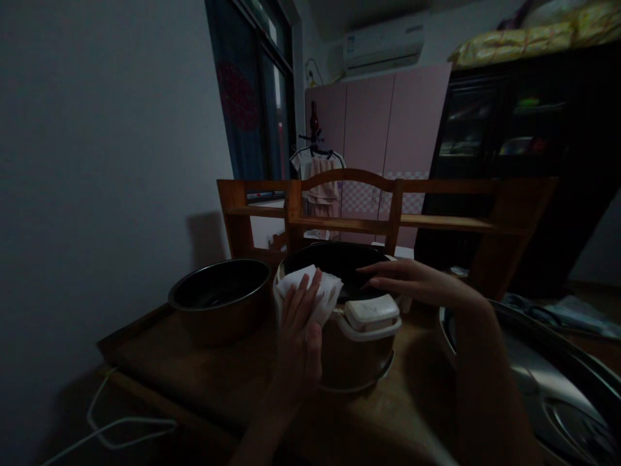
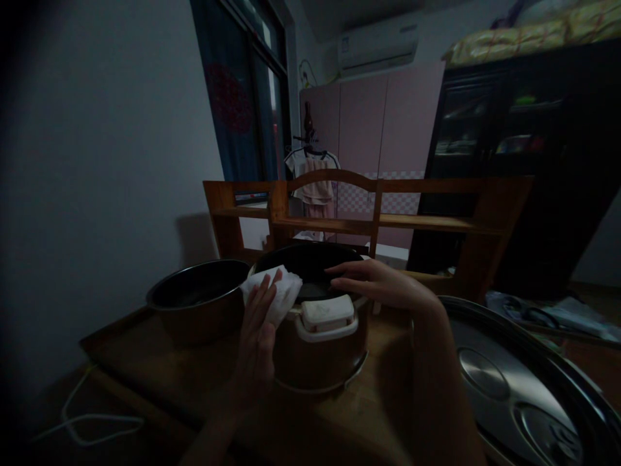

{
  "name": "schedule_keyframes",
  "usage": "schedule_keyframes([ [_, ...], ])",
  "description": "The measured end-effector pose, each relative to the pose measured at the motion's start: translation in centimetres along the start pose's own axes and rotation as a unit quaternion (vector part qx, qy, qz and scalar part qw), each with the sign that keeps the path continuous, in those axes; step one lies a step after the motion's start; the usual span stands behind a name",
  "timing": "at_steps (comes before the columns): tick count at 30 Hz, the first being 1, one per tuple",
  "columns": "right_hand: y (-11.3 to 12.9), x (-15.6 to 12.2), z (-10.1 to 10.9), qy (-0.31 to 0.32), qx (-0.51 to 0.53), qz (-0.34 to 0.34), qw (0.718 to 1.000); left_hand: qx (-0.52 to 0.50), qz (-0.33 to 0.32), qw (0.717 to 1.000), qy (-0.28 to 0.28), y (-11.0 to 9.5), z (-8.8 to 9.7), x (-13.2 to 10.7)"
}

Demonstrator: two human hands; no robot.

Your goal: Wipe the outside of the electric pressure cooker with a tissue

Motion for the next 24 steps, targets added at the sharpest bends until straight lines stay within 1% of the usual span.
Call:
schedule_keyframes([
  [5, -0.1, 0.0, 0.1, -0.002, -0.010, -0.003, 1.000, 0.031, -0.034, 0.998, 0.032, -0.7, -0.2, -0.3],
  [7, -0.1, -0.1, 0.2, -0.007, -0.008, -0.004, 1.000, 0.051, -0.060, 0.996, 0.040, -1.4, -0.5, -0.9],
  [9, -0.1, -0.1, 0.2, -0.010, 0.000, -0.005, 1.000, 0.066, -0.071, 0.995, 0.038, -1.6, -0.9, -1.8],
  [12, 0.1, -0.2, 0.2, -0.009, 0.005, -0.003, 1.000, 0.083, -0.034, 0.995, 0.038, -0.6, -1.5, -3.1],
  [15, 0.2, -0.2, 0.2, -0.011, 0.003, 0.002, 1.000, 0.082, -0.004, 0.996, 0.040, 0.2, -1.8, -3.8],
  [19, 0.5, -0.4, 0.3, -0.013, -0.005, 0.004, 1.000, 0.070, -0.001, 0.995, 0.067, 0.4, -1.7, -4.0],
  [24, 0.3, -0.3, 0.2, -0.008, -0.001, 0.000, 1.000, 0.070, -0.019, 0.992, 0.101, 0.2, -1.2, -4.0],
])
Point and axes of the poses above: each hand's wrist, its own x-axis towards the middle knuckle, its own z-axis out of the back of the hand, y = z × x, the point moved 10 cm from there along x, towards the middle knuckle, and after that the axes turned 2 degrees about -y, right-handed, at the moved point
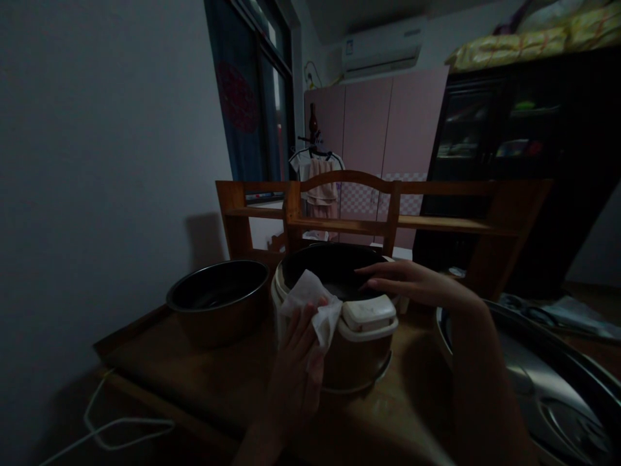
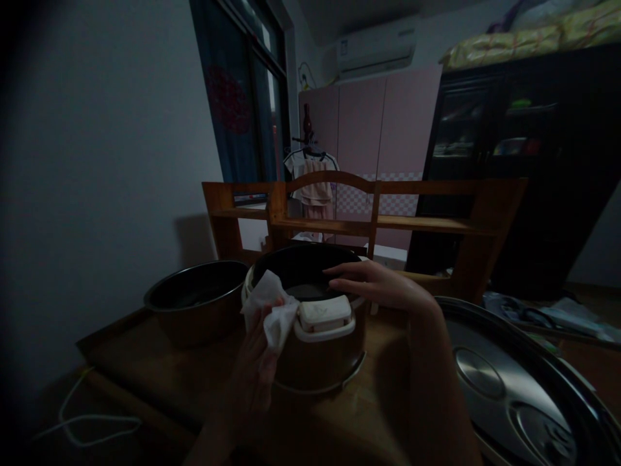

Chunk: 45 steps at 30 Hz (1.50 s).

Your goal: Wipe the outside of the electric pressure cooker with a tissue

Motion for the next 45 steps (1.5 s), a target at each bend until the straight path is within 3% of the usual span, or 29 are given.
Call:
schedule_keyframes([
  [5, -0.4, 0.2, -0.2, 0.006, 0.009, -0.007, 1.000, 0.011, -0.020, 0.999, 0.024, 0.3, -0.2, -1.2],
  [9, -0.4, 0.1, -0.3, 0.010, 0.014, -0.010, 1.000, 0.034, -0.010, 0.999, 0.038, 1.3, -1.4, -3.5],
  [17, -0.2, 0.1, -0.2, 0.004, 0.011, -0.008, 1.000, 0.114, -0.008, 0.993, 0.023, 1.4, -2.6, -6.8],
  [20, 0.0, 0.1, -0.2, 0.004, 0.012, -0.007, 1.000, 0.113, 0.037, 0.993, 0.027, 2.2, -2.7, -6.7],
  [26, 0.0, 0.1, 0.0, -0.004, 0.010, -0.011, 1.000, 0.076, 0.127, 0.989, -0.009, 2.9, -1.0, -4.3],
  [30, 0.0, 0.0, 0.0, 0.000, 0.011, -0.008, 1.000, 0.075, 0.126, 0.989, -0.029, 2.2, -0.3, -2.6],
  [36, -0.1, 0.1, 0.0, -0.002, 0.000, -0.006, 1.000, 0.041, 0.153, 0.986, -0.049, 2.6, -0.2, -2.7],
  [41, 0.0, 0.1, 0.0, -0.002, -0.004, -0.005, 1.000, -0.011, 0.130, 0.985, -0.115, 2.0, 1.8, -2.7],
  [45, 0.2, 0.1, 0.0, 0.001, -0.010, 0.001, 1.000, 0.011, 0.091, 0.982, -0.168, 1.2, 3.8, -2.8],
])
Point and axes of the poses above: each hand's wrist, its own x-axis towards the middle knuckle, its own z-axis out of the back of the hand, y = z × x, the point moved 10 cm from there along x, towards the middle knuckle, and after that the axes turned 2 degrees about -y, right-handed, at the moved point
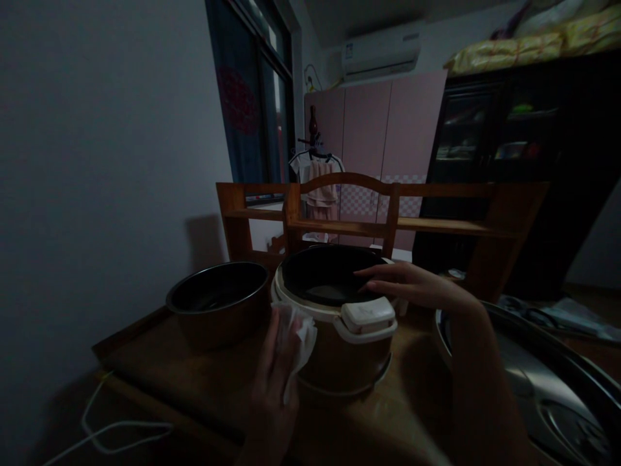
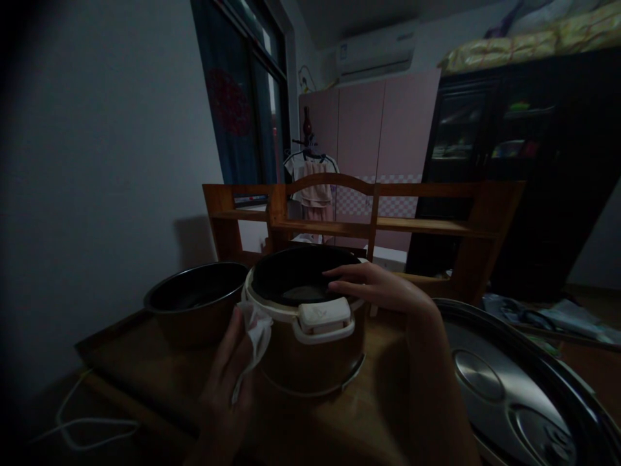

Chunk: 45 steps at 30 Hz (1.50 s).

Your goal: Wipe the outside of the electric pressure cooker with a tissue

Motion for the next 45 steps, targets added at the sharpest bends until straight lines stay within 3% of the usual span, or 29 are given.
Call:
schedule_keyframes([
  [3, 0.0, 0.0, 0.1, -0.004, -0.004, 0.003, 1.000, 0.014, -0.015, 1.000, -0.014, -0.1, 0.9, 0.1],
  [9, -0.1, -0.1, 0.0, -0.005, 0.001, -0.003, 1.000, 0.023, -0.010, 1.000, 0.010, 0.4, 0.8, 0.2],
  [22, -0.2, 0.0, 0.1, -0.006, 0.004, 0.004, 1.000, 0.019, -0.040, 0.998, 0.043, -0.7, -1.1, -0.5],
  [31, -0.3, -0.1, 0.1, -0.001, 0.006, 0.000, 1.000, 0.038, -0.046, 0.996, 0.061, 0.5, -1.6, -1.3],
  [39, 0.0, 0.0, 0.0, -0.006, 0.005, 0.003, 1.000, 0.023, -0.004, 0.997, 0.080, -0.2, -2.0, -0.9],
  [45, -0.2, 0.1, 0.0, -0.003, 0.002, 0.007, 1.000, 0.035, -0.026, 0.995, 0.093, -0.5, -3.1, -2.6],
])
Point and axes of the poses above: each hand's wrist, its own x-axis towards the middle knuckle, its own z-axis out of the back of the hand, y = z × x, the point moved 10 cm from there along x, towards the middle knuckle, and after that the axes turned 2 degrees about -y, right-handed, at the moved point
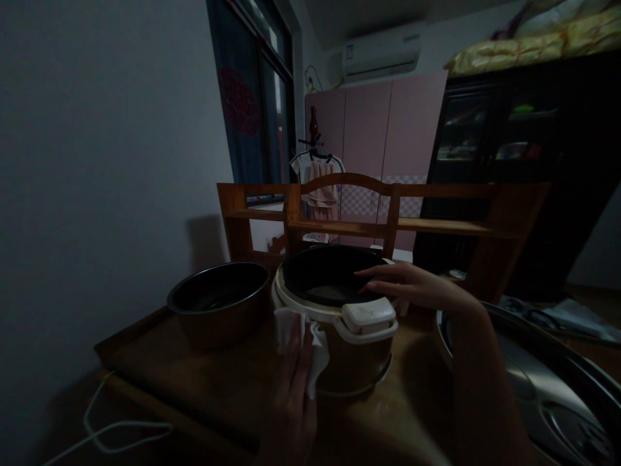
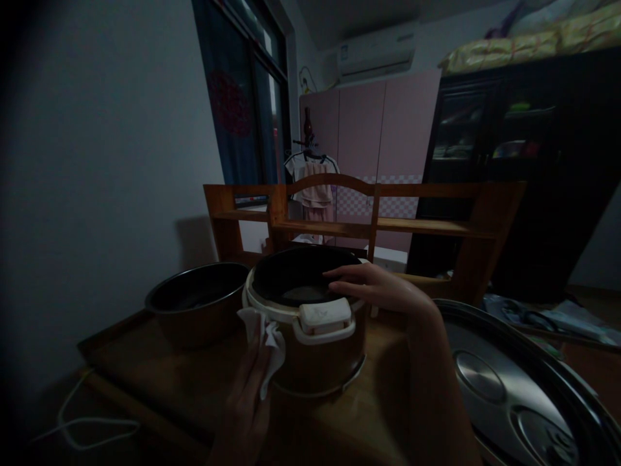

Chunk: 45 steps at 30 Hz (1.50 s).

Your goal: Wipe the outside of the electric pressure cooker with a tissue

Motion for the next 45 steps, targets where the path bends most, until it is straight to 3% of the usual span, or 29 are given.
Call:
schedule_keyframes([
  [6, 0.1, -0.1, 0.1, -0.006, -0.007, -0.003, 1.000, 0.002, 0.015, 1.000, 0.012, -0.3, -0.6, -0.8],
  [13, -0.1, -0.2, 0.1, -0.006, -0.004, -0.010, 1.000, -0.054, 0.089, 0.994, -0.043, 1.7, 1.2, 2.5],
  [17, -0.1, -0.2, 0.2, -0.004, 0.001, -0.011, 1.000, -0.070, 0.097, 0.991, -0.053, 1.5, 1.4, 3.0],
  [24, -0.2, -0.1, -0.1, 0.009, 0.006, -0.013, 1.000, -0.014, 0.024, 0.999, -0.043, 0.4, 1.3, 1.8],
  [35, 0.2, -0.1, 0.0, 0.000, -0.015, -0.003, 1.000, 0.053, 0.014, 0.998, -0.026, 3.0, 1.0, 0.2],
  [45, -0.2, -0.1, 0.0, 0.000, -0.015, -0.009, 1.000, 0.117, -0.011, 0.993, -0.003, 4.1, 0.0, -2.5],
])
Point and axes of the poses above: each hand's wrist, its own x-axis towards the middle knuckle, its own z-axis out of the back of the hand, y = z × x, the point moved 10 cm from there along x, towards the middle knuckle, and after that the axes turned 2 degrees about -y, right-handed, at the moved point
